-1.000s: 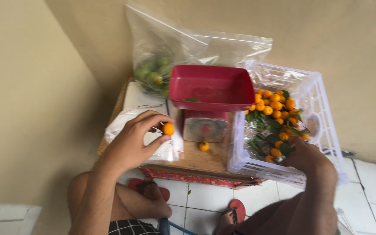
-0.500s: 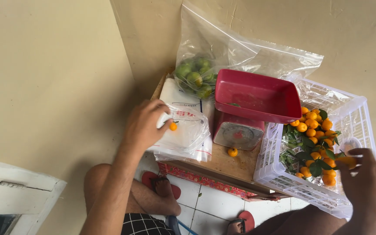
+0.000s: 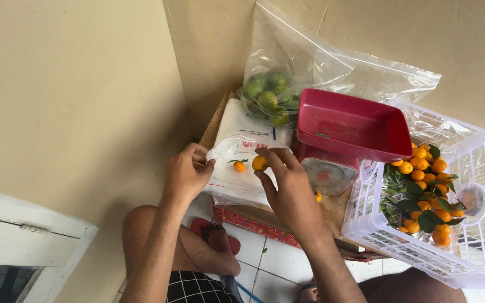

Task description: The person sits on the floor and packs small orange fruits with leaves from a white crate into a red weighing tray. They then transfer the weighed fruit into a clear plastic bag and place the bag on the floor.

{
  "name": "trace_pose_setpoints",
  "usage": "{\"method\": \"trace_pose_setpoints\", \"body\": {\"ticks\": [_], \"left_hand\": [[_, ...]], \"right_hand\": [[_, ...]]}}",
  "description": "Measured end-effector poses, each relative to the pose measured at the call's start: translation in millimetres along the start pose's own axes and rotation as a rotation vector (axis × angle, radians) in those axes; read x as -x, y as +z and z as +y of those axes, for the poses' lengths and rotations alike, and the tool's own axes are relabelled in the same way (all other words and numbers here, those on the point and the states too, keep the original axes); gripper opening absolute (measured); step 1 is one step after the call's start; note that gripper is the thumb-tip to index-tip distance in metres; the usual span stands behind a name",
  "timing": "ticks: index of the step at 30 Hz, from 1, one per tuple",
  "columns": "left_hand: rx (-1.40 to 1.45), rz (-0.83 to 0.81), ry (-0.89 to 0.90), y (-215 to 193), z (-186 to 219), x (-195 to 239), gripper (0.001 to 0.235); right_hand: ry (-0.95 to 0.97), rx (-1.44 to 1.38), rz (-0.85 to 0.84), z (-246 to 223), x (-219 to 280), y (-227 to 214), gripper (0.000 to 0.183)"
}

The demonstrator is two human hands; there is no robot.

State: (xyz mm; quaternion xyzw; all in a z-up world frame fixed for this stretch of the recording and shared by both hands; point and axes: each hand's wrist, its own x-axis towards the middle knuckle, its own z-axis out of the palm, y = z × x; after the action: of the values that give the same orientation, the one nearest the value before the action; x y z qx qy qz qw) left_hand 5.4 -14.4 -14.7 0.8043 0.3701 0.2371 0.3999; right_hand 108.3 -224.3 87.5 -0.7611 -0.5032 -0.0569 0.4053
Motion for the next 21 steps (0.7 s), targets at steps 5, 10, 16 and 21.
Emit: {"method": "trace_pose_setpoints", "body": {"ticks": [5, 10, 16, 21], "left_hand": [[-0.037, 0.025, 0.054, -1, -1, -2, 0.026], [-0.031, 0.018, 0.054, 5, -4, 2, 0.024], [-0.034, 0.027, 0.053, 7, -3, 3, 0.024], [-0.055, 0.014, -0.023, 4, 7, 7, 0.023]], "right_hand": [[0.083, 0.057, -0.235, 3, -21, 19, 0.035], [-0.101, 0.410, -0.484, 74, -48, 101, 0.032], [-0.136, 0.458, -0.545, 92, -46, 120, 0.025], [-0.081, 0.236, -0.478, 9, -42, 7, 0.023]]}}
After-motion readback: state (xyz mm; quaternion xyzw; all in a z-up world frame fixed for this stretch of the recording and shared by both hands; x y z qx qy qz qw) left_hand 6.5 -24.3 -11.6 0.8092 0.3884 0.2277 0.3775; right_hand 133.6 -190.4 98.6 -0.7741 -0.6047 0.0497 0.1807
